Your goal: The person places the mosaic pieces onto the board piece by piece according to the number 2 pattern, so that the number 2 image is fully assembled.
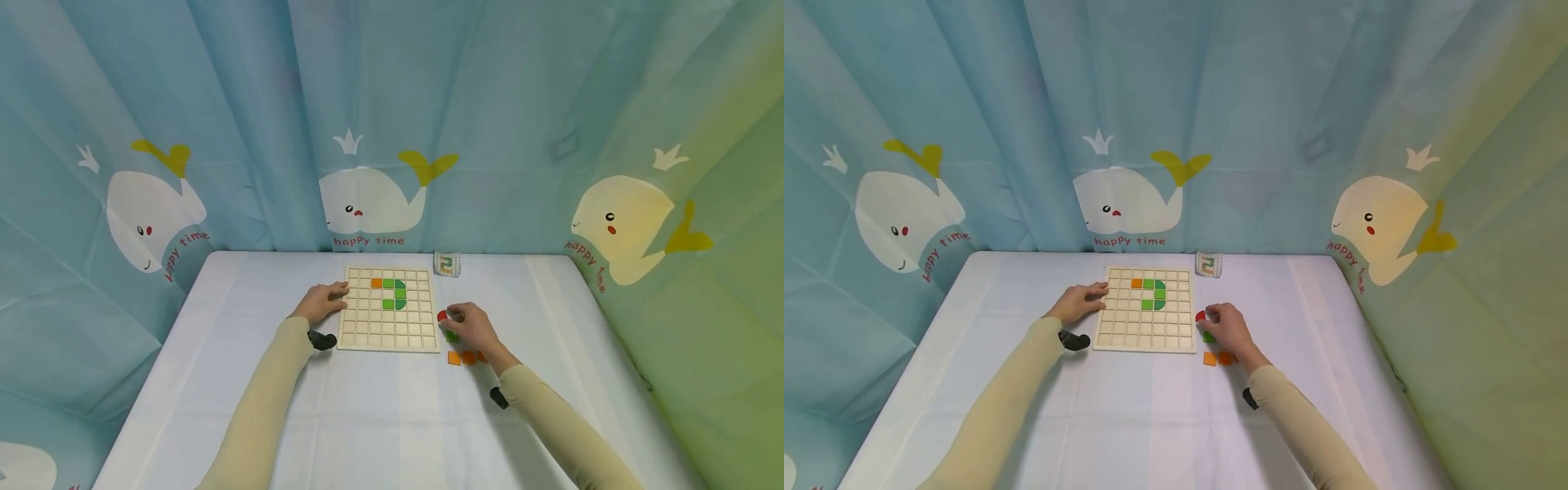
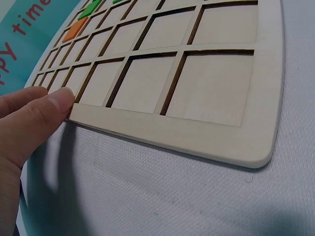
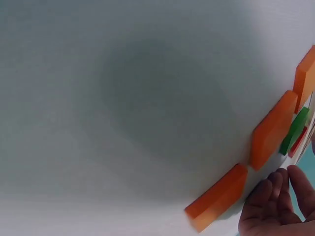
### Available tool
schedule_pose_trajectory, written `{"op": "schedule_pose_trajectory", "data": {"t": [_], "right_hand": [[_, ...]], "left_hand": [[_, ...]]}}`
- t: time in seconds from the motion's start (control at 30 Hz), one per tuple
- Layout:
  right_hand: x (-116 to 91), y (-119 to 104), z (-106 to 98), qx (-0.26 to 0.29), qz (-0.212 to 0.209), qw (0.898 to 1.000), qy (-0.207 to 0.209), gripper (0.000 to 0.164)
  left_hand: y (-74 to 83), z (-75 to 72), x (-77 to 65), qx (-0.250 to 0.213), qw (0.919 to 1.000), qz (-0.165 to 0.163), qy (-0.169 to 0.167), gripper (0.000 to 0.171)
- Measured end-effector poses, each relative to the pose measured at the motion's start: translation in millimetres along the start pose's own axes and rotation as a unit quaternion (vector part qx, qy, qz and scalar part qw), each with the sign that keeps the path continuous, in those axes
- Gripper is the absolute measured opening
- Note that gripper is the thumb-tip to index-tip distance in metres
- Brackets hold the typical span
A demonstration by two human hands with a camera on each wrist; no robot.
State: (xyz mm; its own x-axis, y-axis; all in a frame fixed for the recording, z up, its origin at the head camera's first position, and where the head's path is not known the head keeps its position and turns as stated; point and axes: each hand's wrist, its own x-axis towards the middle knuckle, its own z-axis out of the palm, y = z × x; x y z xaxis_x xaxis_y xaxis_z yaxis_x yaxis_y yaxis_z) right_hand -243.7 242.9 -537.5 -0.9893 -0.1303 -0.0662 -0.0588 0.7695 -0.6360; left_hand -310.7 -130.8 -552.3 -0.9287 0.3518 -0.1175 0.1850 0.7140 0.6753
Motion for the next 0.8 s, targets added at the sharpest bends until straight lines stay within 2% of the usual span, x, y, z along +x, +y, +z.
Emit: {"op": "schedule_pose_trajectory", "data": {"t": [0.2,0.5,0.8], "right_hand": [[3,-7,4,-0.014,-0.027,0.999,0.012,0.042],[8,-11,9,-0.024,-0.013,0.999,0.019,0.04],[11,-9,11,-0.022,-0.034,0.999,0.024,0.027]], "left_hand": [[2.7,-0.2,-2.2,0.0,1.0,-0.001,0.002,0.047],[1.4,0.7,-0.9,-0.002,1.0,-0.005,0.001,0.047],[0.9,0.9,-0.6,-0.012,0.9999,-0.01,0.002,0.048]]}}
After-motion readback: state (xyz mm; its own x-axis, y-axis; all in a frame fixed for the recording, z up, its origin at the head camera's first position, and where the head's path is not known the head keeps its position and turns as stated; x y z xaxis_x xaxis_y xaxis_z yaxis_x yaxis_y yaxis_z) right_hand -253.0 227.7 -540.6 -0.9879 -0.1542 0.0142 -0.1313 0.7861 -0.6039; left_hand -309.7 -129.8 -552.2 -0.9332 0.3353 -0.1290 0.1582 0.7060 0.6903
